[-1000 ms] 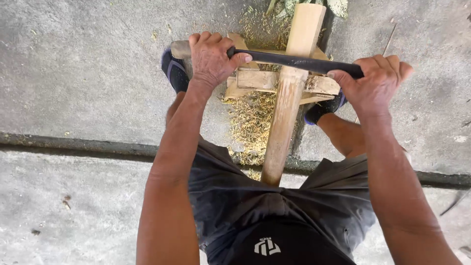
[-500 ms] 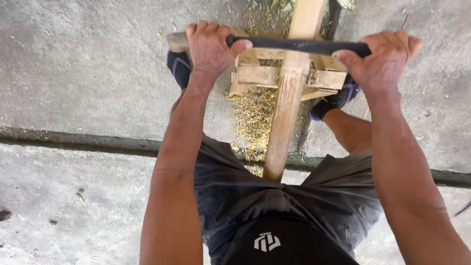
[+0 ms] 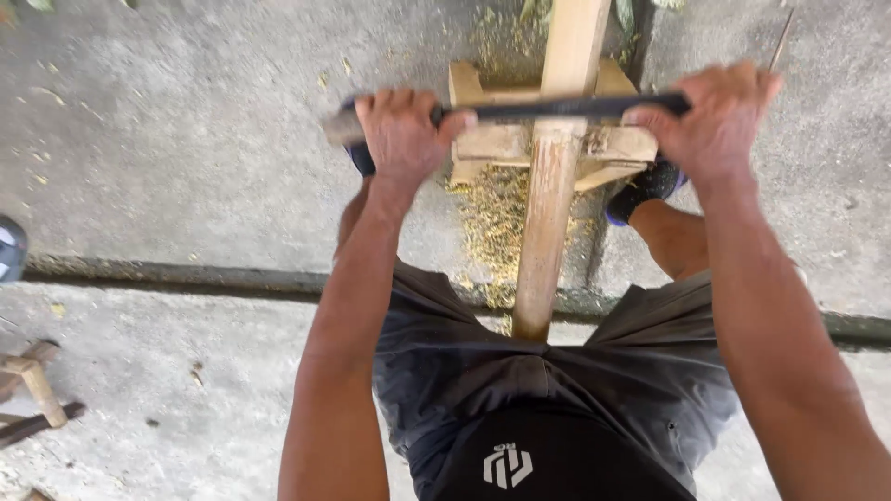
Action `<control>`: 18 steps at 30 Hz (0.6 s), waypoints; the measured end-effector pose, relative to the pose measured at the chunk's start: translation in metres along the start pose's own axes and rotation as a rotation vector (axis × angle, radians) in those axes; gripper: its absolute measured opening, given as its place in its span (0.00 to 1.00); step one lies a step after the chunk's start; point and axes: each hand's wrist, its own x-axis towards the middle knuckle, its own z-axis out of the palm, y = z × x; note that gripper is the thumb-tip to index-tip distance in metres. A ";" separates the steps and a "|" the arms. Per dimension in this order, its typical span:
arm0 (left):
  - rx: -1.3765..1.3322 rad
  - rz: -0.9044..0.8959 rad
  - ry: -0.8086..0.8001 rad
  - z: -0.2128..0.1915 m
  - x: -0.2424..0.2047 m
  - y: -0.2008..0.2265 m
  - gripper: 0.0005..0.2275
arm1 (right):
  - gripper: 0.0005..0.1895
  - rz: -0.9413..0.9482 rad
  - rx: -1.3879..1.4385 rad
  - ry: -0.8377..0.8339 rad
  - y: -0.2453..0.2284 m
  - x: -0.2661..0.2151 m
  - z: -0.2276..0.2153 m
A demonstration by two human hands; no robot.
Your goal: Shave or plane a bamboo or wood pole using a machete-like blade.
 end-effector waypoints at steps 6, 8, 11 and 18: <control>0.021 -0.009 -0.027 -0.022 0.010 0.009 0.34 | 0.24 0.099 0.101 -0.114 0.001 -0.019 0.018; 0.070 -0.019 -0.069 -0.025 0.013 0.013 0.33 | 0.24 0.079 0.162 -0.062 0.004 -0.015 0.018; 0.088 -0.001 -0.080 -0.042 0.003 0.019 0.30 | 0.23 0.121 0.091 -0.141 -0.010 -0.013 0.016; 0.042 -0.064 -0.093 -0.030 0.025 0.017 0.29 | 0.29 0.158 -0.024 -0.360 -0.008 0.008 0.003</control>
